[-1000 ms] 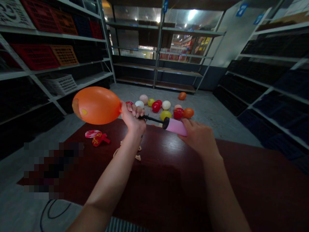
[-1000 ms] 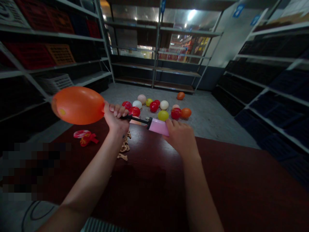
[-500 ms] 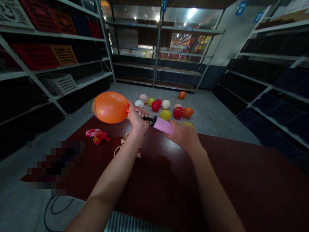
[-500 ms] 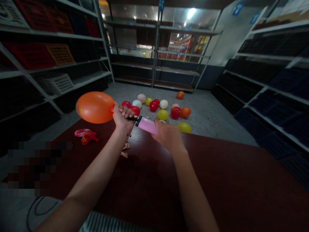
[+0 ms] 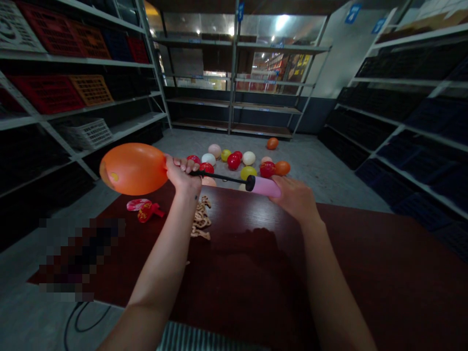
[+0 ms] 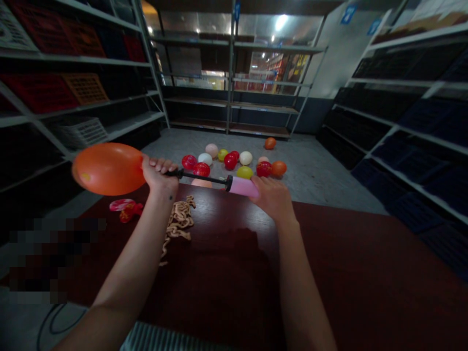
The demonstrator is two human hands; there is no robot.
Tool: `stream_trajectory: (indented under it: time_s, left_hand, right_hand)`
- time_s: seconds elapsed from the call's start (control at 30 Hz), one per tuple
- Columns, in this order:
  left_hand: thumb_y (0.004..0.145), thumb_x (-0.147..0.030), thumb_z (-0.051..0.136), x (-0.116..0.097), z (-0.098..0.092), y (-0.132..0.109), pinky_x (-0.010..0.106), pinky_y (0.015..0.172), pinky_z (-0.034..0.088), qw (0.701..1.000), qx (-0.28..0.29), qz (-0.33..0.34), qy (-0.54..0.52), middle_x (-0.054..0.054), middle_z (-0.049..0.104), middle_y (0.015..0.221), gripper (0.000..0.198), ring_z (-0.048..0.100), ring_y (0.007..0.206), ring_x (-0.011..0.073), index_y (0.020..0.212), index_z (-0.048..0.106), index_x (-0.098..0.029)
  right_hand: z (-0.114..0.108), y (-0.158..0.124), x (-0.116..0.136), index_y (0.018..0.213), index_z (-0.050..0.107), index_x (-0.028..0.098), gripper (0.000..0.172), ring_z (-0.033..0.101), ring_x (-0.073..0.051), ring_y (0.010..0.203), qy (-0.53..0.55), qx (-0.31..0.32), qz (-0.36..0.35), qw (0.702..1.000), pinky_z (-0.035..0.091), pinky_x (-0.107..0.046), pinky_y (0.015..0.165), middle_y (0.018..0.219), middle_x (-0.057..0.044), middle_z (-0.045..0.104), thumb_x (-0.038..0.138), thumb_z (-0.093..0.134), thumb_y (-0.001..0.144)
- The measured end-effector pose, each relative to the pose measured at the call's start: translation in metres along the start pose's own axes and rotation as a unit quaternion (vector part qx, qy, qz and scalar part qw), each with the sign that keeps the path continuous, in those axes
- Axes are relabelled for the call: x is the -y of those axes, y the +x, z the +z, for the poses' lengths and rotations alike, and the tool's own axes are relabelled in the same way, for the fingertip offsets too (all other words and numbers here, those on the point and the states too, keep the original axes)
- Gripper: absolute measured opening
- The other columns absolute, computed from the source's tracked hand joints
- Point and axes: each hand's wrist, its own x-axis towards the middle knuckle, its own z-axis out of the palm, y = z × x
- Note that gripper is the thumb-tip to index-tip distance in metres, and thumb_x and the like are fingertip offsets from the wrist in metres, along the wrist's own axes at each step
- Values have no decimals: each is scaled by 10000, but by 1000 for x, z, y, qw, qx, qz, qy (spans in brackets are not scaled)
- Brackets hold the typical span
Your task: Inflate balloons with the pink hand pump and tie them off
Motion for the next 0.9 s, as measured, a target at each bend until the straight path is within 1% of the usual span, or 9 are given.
stream_trajectory:
  time_s: [0.2, 0.33, 0.47, 0.57, 0.67, 0.73, 0.8, 0.9]
  left_hand:
    - [975, -511, 579, 12, 4, -10, 209, 377, 226, 999, -9, 38, 20, -87, 245, 429, 571, 245, 338, 55, 595, 286, -201]
    - [966, -524, 585, 21, 4, -15, 209, 385, 235, 999, -15, 41, 29, -86, 240, 432, 576, 247, 343, 55, 595, 285, -200]
    - [972, -545, 568, 31, 6, -24, 214, 392, 234, 999, -7, 27, 38, -85, 231, 434, 586, 238, 346, 55, 598, 278, -201]
    - [1001, -513, 538, 41, 10, -37, 222, 389, 229, 1000, 1, 5, 29, -83, 232, 428, 573, 230, 344, 59, 591, 289, -201]
    - [1024, -491, 510, 51, 11, -49, 234, 376, 210, 1000, 9, -14, 15, -79, 236, 422, 567, 217, 338, 64, 578, 315, -200]
    - [1018, -507, 518, 56, 11, -53, 239, 372, 205, 1000, 15, -20, 14, -79, 233, 423, 572, 213, 336, 65, 575, 325, -201]
    - [1001, -529, 542, 57, 11, -53, 240, 371, 208, 999, 19, -22, 18, -81, 228, 425, 577, 215, 335, 64, 576, 328, -202]
    - [988, -547, 557, 53, 10, -47, 235, 370, 211, 999, 16, -25, 24, -82, 236, 429, 580, 221, 335, 60, 581, 331, -202]
  right_hand:
    - [-10, 0, 2, 1220, 611, 184, 359, 685, -268, 910, -21, 41, 7, 999, 438, -342, 741, 1106, -109, 734, 323, 617, 889]
    - [-18, 2, 9, 1202, 602, 181, 361, 685, -273, 900, -39, 65, 12, 997, 423, -339, 726, 1107, -116, 731, 339, 646, 881]
    - [-28, 7, 28, 1192, 596, 173, 367, 688, -276, 901, -49, 86, 6, 995, 412, -336, 722, 1106, -119, 732, 360, 657, 883]
    - [-33, 11, 46, 1196, 592, 161, 387, 690, -274, 881, -44, 98, -5, 994, 397, -331, 688, 1098, -129, 733, 390, 645, 889]
    - [-34, 12, 60, 1161, 604, 148, 375, 686, -266, 817, -37, 98, -9, 994, 374, -330, 643, 1031, -133, 738, 405, 629, 889]
    - [-32, 12, 64, 1130, 612, 144, 352, 677, -255, 773, -30, 90, -9, 995, 362, -331, 622, 986, -129, 738, 399, 619, 887]
    - [-30, 11, 65, 1105, 618, 151, 329, 671, -245, 747, -17, 82, -9, 996, 357, -328, 609, 962, -119, 739, 396, 608, 885]
    - [-26, 13, 65, 1083, 626, 177, 300, 676, -238, 752, 14, 71, -14, 997, 359, -320, 602, 919, -89, 742, 406, 595, 890]
